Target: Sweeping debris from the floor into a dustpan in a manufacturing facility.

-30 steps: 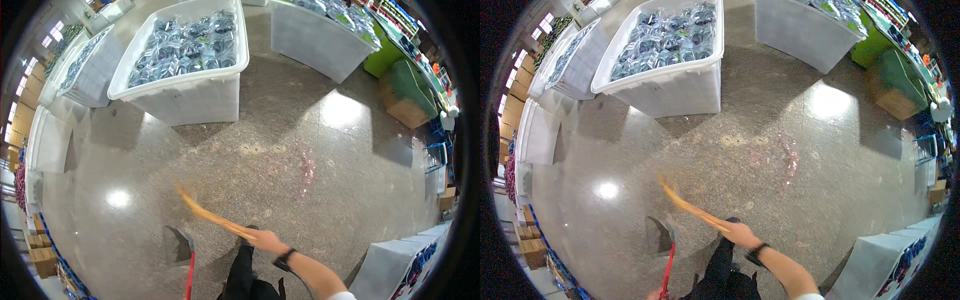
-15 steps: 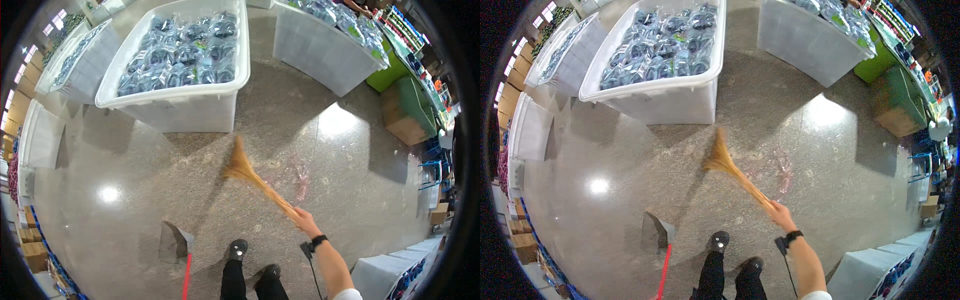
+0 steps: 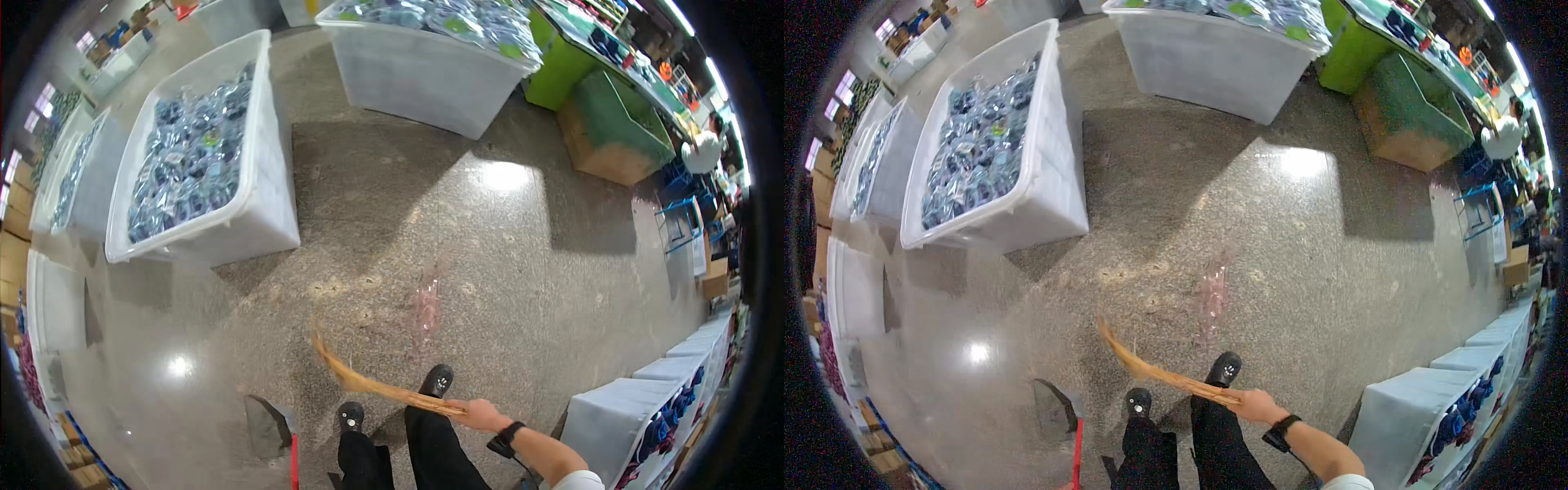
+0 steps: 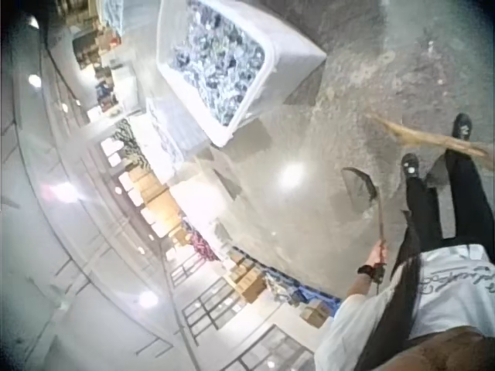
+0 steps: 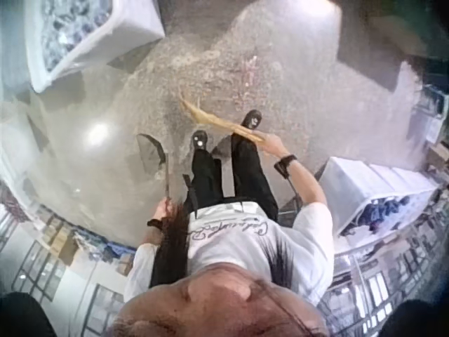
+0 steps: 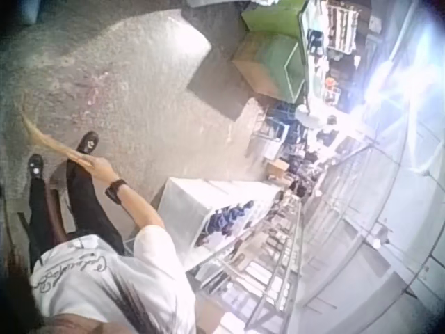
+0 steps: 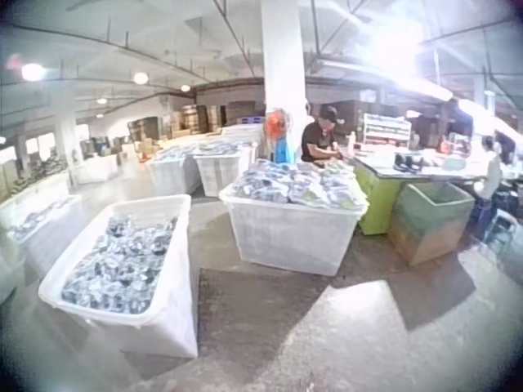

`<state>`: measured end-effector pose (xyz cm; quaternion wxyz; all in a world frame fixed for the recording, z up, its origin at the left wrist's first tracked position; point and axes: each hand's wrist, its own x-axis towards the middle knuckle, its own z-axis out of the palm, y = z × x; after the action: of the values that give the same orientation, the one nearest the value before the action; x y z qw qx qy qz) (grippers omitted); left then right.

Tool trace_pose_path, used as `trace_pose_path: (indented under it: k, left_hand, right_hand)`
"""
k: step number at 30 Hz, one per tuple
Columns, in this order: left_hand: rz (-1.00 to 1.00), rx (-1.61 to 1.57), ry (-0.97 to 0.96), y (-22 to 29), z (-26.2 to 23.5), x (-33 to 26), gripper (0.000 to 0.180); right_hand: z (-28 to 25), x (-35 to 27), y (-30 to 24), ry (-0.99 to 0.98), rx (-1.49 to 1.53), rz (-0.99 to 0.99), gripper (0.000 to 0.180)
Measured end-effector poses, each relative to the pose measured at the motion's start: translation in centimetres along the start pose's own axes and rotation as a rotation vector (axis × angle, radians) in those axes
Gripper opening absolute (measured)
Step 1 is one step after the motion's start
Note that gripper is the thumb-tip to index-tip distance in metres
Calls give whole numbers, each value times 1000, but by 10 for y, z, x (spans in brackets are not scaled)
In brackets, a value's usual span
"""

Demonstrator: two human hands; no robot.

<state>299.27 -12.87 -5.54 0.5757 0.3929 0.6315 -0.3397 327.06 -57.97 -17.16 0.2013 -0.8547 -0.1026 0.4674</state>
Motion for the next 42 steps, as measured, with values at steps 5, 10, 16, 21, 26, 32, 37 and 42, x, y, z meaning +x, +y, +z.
trace_pose_path:
  k: [5,10,16,21,26,32,37,42]
  left_hand:
    - [-181,-104,34,34,82,-46,37]
    - [-136,40,85,45,131,-45,32]
    - [-90,-1,72,53,164,-34,32]
    - [-93,-19,15,71,194,-30,27]
    - [-144,-88,-73,87,204,5,25]
    - [-126,-117,-57,119,196,-4,30]
    - [-138,-111,-156,138,181,37,35]
    - [-136,-54,-118,151,189,66,33]
  right_hand:
    - [-68,4,133,-43,-162,206,43]
    - [-187,-50,209,302,-130,273,39]
    - [-230,-81,217,509,164,216,38]
    - [-167,-58,162,291,240,71,39]
    - [-131,59,80,100,205,32,41]
    - [-217,86,139,268,222,193,38]
    - [-348,62,173,545,469,508,33]
    - [-386,95,104,548,647,385,39]
